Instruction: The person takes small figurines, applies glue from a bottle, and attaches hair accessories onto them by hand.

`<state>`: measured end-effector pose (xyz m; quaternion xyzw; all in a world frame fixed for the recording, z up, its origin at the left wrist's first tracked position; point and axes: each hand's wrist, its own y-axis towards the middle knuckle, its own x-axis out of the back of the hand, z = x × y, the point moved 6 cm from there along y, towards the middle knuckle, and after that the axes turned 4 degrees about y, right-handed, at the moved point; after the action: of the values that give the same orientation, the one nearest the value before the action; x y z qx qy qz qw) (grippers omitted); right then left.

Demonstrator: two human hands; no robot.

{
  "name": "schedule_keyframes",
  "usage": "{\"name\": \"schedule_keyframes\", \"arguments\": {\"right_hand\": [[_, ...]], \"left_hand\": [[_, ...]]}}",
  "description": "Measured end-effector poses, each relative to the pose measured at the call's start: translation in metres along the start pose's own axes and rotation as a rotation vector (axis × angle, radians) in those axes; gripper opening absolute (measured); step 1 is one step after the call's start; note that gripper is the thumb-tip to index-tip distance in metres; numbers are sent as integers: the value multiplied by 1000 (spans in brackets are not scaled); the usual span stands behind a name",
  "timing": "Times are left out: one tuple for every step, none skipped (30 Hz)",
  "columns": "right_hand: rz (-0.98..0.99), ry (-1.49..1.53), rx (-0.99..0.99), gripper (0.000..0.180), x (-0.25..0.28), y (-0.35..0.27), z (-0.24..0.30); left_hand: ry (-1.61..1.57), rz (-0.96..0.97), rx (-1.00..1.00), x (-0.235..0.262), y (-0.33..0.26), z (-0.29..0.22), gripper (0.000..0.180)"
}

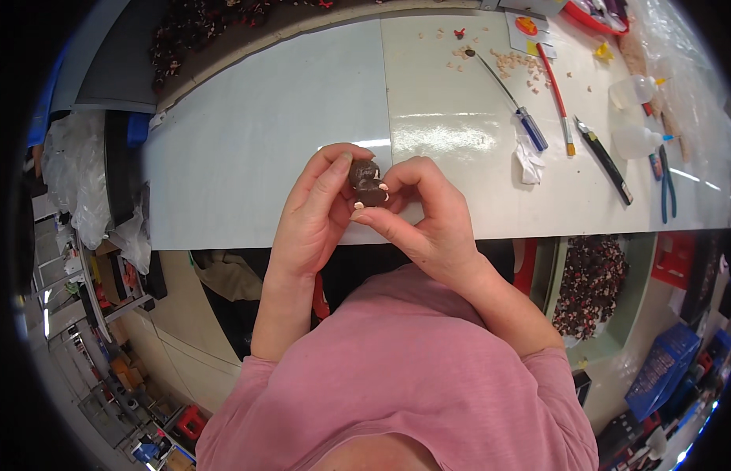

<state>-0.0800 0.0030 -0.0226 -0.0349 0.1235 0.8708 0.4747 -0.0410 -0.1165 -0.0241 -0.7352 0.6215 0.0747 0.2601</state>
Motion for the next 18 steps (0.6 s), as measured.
{"name": "schedule_keyframes", "arguments": {"right_hand": [[-3, 1, 0, 30, 1, 0, -1], [5, -12, 20, 30, 0, 0, 0], [14, -25, 39, 30, 0, 0, 1], [11, -23, 40, 30, 0, 0, 1], [18, -21, 47, 30, -1, 0, 2], [25, -19, 55, 31, -2, 0, 3], [24, -17, 56, 31, -1, 1, 3], [25, -30, 63, 31, -1, 0, 3], [26, -42, 69, 31, 0, 0, 3], [25, -41, 69, 31, -1, 0, 3], [22, -36, 79, 31, -1, 0, 3], [19, -31, 88, 31, -1, 0, 4], [19, -31, 87, 31, -2, 0, 4], [21, -33, 85, 31, -2, 0, 4], [24, -35, 82, 31, -2, 0, 4], [25, -35, 81, 31, -2, 0, 3], [24, -40, 87, 31, -2, 0, 3], [22, -44, 93, 31, -2, 0, 3]], "left_hand": [[3, 4, -12, 0, 0, 0, 26], [6, 5, -11, -1, 0, -1, 26], [5, 1, -6, -1, 0, -1, 26], [5, -2, -1, -2, -1, -2, 25], [7, -1, -1, -2, -1, -2, 25], [23, 4, 3, -3, -2, -3, 25], [40, 9, 7, -3, -2, -4, 25], [41, 9, 8, -3, -2, -4, 25], [43, 19, 9, -4, -2, -4, 25], [45, 29, 10, -4, -2, -3, 25], [45, 29, 11, -4, -2, -3, 25], [51, 19, 1, -4, -2, -3, 24], [57, 10, -10, -4, -2, -3, 24], [57, 10, -10, -3, -2, -2, 24], [61, 17, -11, -3, -2, -1, 23], [65, 23, -12, -2, -2, -1, 23], [64, 22, -13, -1, -2, 0, 23], [67, 22, -17, -1, -2, 0, 23]]}}
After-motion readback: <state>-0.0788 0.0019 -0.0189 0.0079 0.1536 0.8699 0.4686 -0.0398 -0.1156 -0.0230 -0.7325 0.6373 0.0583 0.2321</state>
